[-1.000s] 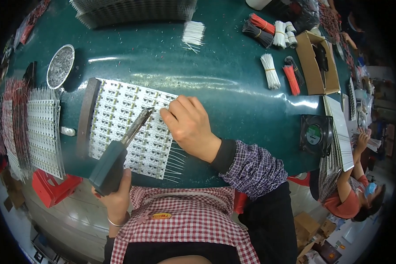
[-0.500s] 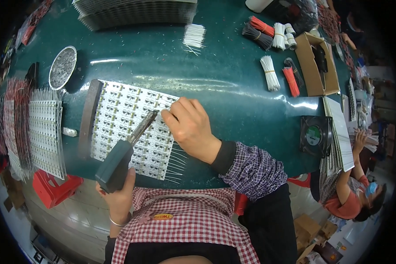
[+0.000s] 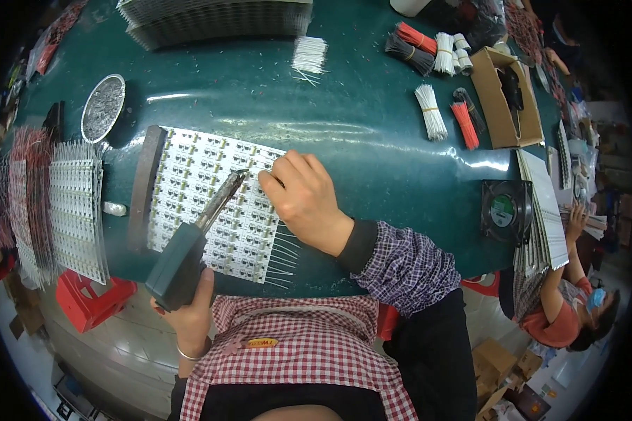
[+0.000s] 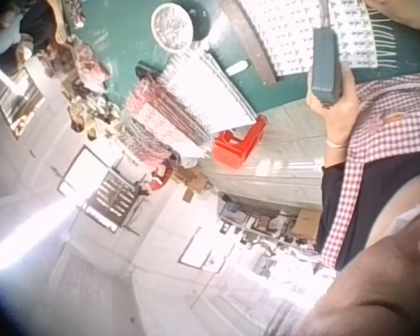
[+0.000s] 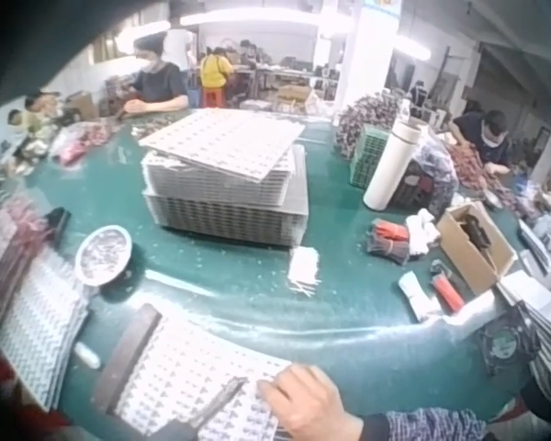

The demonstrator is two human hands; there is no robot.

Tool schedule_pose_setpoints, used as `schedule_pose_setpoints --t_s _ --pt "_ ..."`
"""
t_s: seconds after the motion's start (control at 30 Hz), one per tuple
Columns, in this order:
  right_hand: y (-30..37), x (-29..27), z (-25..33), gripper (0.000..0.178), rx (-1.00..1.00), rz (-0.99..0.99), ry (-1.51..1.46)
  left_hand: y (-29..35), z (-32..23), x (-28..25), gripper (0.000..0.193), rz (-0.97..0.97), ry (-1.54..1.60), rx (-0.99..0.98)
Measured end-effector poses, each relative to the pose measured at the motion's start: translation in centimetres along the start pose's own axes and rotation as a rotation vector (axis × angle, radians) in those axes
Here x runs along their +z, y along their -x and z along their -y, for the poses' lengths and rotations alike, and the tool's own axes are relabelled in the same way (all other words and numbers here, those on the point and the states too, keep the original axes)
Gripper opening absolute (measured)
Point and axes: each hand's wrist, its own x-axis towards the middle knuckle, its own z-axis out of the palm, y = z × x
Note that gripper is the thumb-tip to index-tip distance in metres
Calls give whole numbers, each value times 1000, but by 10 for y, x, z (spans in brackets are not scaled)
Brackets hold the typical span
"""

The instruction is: The person takes small wires from the workbench and solders them onto the edge of a circuit board panel using a handheld soldering iron.

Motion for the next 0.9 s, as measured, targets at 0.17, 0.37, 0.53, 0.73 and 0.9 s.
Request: schedule_pose_setpoints --t_s 0.17,0.37,0.53,0.73,0.9 --pt "-2 -5 2 30 30 22 -16 5 2 2 20 -45 119 -56" --pt "-2 -30 12 25 136 59 -49 5 0 0 18 -62 147 -56" --pt "-7 -29 16 28 110 0 -148 10 4 0 17 -45 79 -75" --pt "0 -2 3 24 120 3 -161 14 8 7 18 -132 62 -77" --pt "0 0 4 20 116 0 -139 3 2 4 16 -73 237 -83"
